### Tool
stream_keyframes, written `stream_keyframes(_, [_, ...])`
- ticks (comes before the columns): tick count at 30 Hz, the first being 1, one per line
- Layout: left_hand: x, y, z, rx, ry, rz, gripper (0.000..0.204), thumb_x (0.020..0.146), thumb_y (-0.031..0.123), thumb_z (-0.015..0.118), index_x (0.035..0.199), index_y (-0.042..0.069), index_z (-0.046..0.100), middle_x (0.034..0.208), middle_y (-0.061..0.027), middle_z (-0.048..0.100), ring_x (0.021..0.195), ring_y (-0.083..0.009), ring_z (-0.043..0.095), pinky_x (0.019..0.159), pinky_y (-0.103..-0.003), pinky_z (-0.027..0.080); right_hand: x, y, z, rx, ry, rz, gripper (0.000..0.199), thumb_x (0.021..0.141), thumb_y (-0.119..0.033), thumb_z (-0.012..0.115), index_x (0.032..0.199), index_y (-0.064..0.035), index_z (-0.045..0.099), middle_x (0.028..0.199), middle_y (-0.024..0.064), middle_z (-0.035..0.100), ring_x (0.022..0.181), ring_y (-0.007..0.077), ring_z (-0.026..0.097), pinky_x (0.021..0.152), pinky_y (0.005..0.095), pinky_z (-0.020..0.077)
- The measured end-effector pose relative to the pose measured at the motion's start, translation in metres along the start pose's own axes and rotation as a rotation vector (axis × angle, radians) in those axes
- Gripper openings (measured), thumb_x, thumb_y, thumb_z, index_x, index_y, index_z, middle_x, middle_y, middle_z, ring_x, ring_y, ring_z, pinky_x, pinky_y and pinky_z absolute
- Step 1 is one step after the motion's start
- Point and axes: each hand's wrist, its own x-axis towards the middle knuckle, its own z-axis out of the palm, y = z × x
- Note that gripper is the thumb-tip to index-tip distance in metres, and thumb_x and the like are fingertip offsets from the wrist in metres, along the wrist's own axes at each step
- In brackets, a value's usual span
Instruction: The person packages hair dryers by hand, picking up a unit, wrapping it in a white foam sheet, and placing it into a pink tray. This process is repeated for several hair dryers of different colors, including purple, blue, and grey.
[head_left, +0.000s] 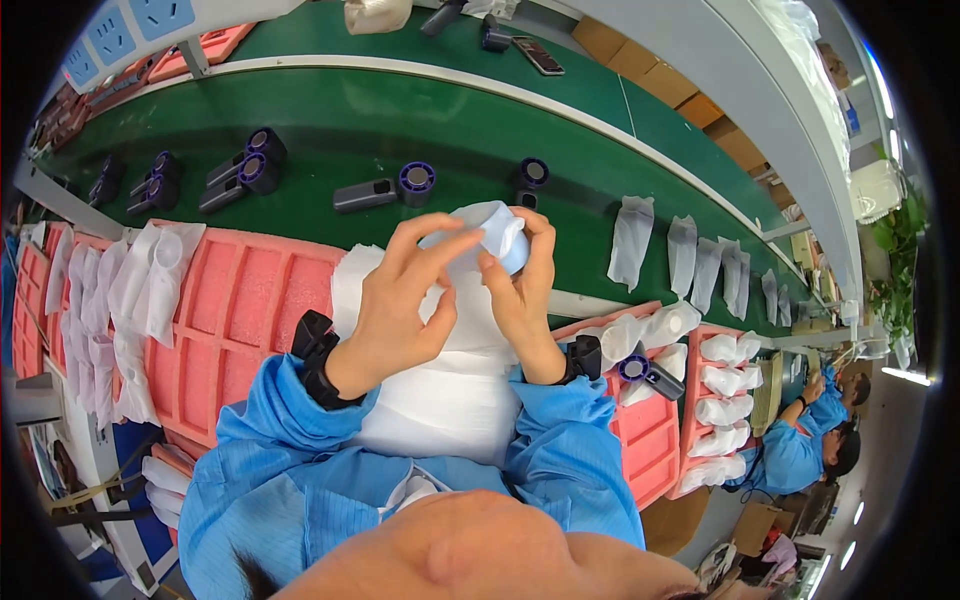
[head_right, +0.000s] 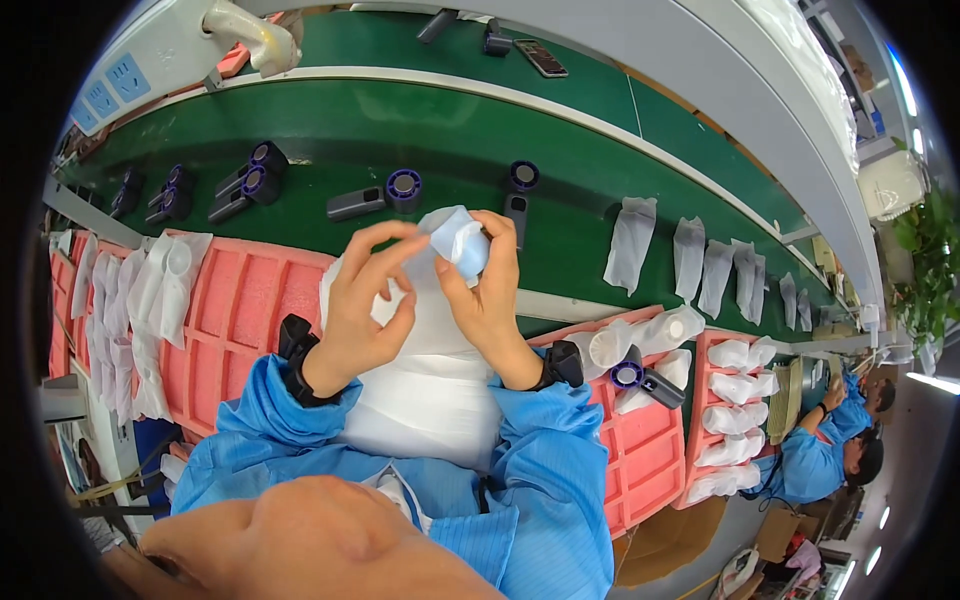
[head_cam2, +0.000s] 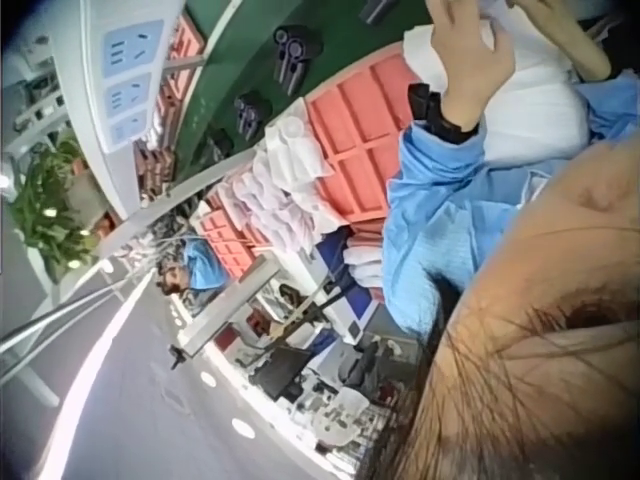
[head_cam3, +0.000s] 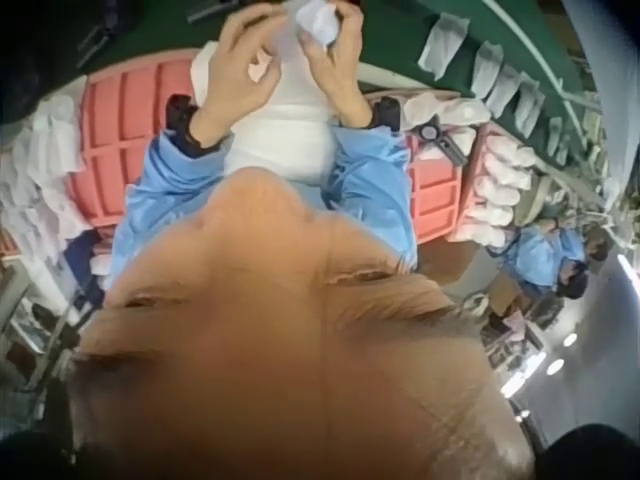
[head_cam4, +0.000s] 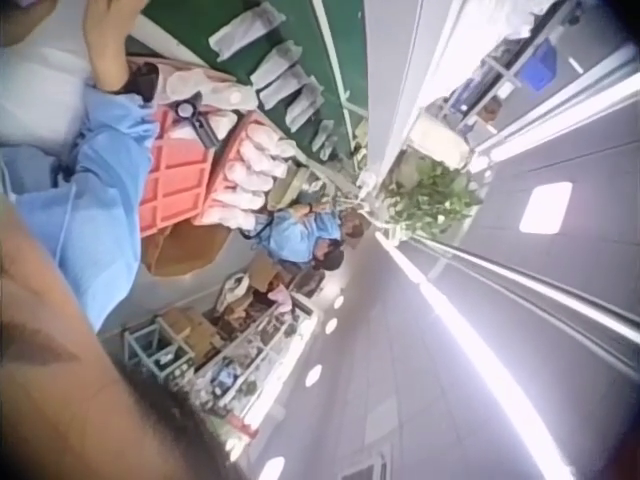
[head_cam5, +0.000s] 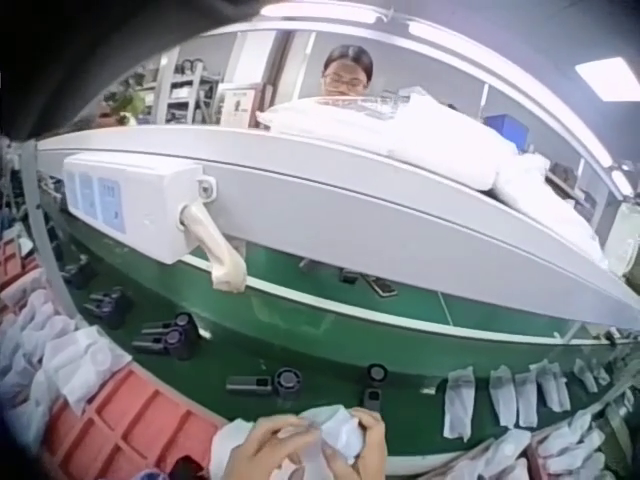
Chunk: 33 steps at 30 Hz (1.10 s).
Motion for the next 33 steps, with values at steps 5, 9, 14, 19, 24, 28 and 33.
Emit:
stream_keyframes(5, [0.000,-0.018,0.006,0.203,0.074,0.117,0.043,0.068,0.001,0.074,0.108,0.012,0.066,0.123,-0.0141,0.052,0.099,-0.0286,0.061,0.079,-0.035,0.051,-0.008,-0.020,0.004,0.060,-0.153,-0.076,0.065,0.072,-0.011,0.072,0.128,-0.0005,0.040,0.125,0.0165,0.044,0.110,0.0265,0.050,0.087,0.0341,0.0451])
stream_keyframes(9, [0.010,-0.027,-0.017,-0.022,0.003,0.182,0.037,0.068,0.004,0.076,0.103,0.013,0.066,0.126,-0.0133,0.049,0.110,-0.0293,0.055,0.088,-0.037,0.046,0.007,-0.028,-0.003,0.117,-0.214,-0.134,0.065,0.070,-0.010,0.072,0.127,-0.0011,0.043,0.125,0.0174,0.049,0.112,0.0260,0.051,0.085,0.0345,0.0473])
stream_keyframes(14, [0.014,-0.031,-0.034,-0.383,-0.283,0.308,0.039,0.066,0.009,0.080,0.100,0.012,0.061,0.130,-0.0164,0.046,0.116,-0.0317,0.050,0.095,-0.041,0.041,0.017,-0.028,-0.006,-0.015,-0.360,-0.079,0.052,0.067,-0.008,0.073,0.114,-0.0015,0.052,0.108,0.0163,0.060,0.099,0.0294,0.060,0.078,0.0348,0.0509])
stream_keyframes(19, [0.013,-0.025,-0.038,-0.417,-0.094,0.188,0.041,0.062,0.009,0.084,0.098,0.010,0.064,0.127,-0.0112,0.047,0.113,-0.0247,0.048,0.095,-0.036,0.040,0.008,-0.004,-0.012,-0.158,-0.243,-0.037,0.041,0.069,-0.005,0.073,0.107,-0.0010,0.058,0.093,0.0131,0.066,0.079,0.0277,0.066,0.072,0.0321,0.0514])
stream_keyframes(24, [0.003,-0.022,-0.021,-0.224,0.154,0.124,0.042,0.063,0.013,0.085,0.096,0.007,0.059,0.127,-0.0117,0.044,0.109,-0.0239,0.048,0.097,-0.036,0.037,0.003,-0.017,0.000,-0.362,0.035,-0.100,0.037,0.067,-0.001,0.070,0.102,-0.0011,0.058,0.091,0.0148,0.063,0.077,0.0313,0.064,0.065,0.0335,0.0504])
stream_keyframes(28, [-0.003,-0.012,-0.015,-0.269,0.252,0.178,0.043,0.065,0.013,0.085,0.096,0.007,0.056,0.123,-0.0103,0.045,0.108,-0.0221,0.048,0.097,-0.035,0.036,0.006,-0.031,-0.001,-0.369,0.025,-0.296,0.038,0.061,0.004,0.069,0.097,-0.0011,0.057,0.085,0.0137,0.060,0.071,0.0330,0.060,0.060,0.0346,0.0486])
stream_keyframes(33, [-0.012,-0.002,-0.010,-0.307,0.339,0.183,0.045,0.065,0.008,0.083,0.098,0.007,0.054,0.117,-0.0084,0.045,0.107,-0.0197,0.046,0.094,-0.033,0.037,0.008,-0.039,-0.004,-0.395,0.083,-0.406,0.044,0.054,0.005,0.068,0.096,-0.0014,0.056,0.082,0.0113,0.057,0.068,0.0310,0.058,0.057,0.0351,0.0469])
